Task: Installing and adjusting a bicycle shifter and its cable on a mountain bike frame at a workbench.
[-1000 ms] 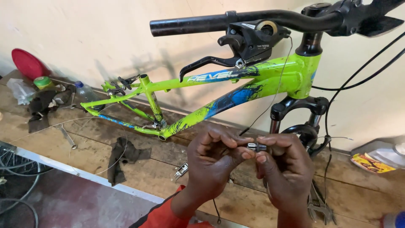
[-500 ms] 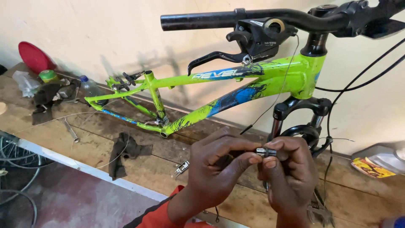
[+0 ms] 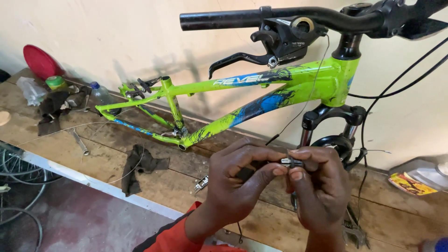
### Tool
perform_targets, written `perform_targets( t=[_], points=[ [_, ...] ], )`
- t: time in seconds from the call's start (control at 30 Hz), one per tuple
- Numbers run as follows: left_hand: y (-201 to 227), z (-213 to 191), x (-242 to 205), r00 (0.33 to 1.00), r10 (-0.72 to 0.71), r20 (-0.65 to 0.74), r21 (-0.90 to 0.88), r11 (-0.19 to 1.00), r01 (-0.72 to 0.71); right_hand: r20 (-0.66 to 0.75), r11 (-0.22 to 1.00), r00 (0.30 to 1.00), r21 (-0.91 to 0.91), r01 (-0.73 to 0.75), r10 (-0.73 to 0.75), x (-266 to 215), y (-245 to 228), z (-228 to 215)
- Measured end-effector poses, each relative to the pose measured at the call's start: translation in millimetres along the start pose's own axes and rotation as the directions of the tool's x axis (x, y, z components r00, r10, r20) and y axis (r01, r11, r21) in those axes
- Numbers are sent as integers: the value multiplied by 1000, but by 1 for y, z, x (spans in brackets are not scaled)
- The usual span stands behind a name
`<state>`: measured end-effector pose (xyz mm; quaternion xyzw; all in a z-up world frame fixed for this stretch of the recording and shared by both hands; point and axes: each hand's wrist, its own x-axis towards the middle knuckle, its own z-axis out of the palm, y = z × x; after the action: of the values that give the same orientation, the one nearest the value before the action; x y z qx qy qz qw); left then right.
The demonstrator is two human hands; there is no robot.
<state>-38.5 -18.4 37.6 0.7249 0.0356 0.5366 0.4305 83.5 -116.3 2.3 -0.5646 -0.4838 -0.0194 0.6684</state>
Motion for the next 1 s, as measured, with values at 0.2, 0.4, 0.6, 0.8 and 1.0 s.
perform_targets(
  t=[0.2, 0.4, 0.6, 0.8, 1.0],
  points=[
    [1, 2, -1, 997, 69, -16, 1, 998, -69, 51, 997, 999, -78, 13, -9, 2, -11, 5],
    [1, 2, -3, 991, 129, -24, -45, 991, -130, 106, 981, 994, -191, 23, -3, -1, -2, -1],
    [-10, -1, -8, 999, 3, -44, 6, 1000, -3, 20, 999, 999, 15, -28, 28, 0, -13, 10],
    [-9, 0, -9, 992, -116, -51, -77, 991, 112, -3, 989, 1000, -147, 4, -5, -4, -5, 7],
    [-8, 2, -5, 997, -58, -46, -49, 997, 56, 52, 993, 999, -119, 14, -8, -1, 4, 5]
  ],
)
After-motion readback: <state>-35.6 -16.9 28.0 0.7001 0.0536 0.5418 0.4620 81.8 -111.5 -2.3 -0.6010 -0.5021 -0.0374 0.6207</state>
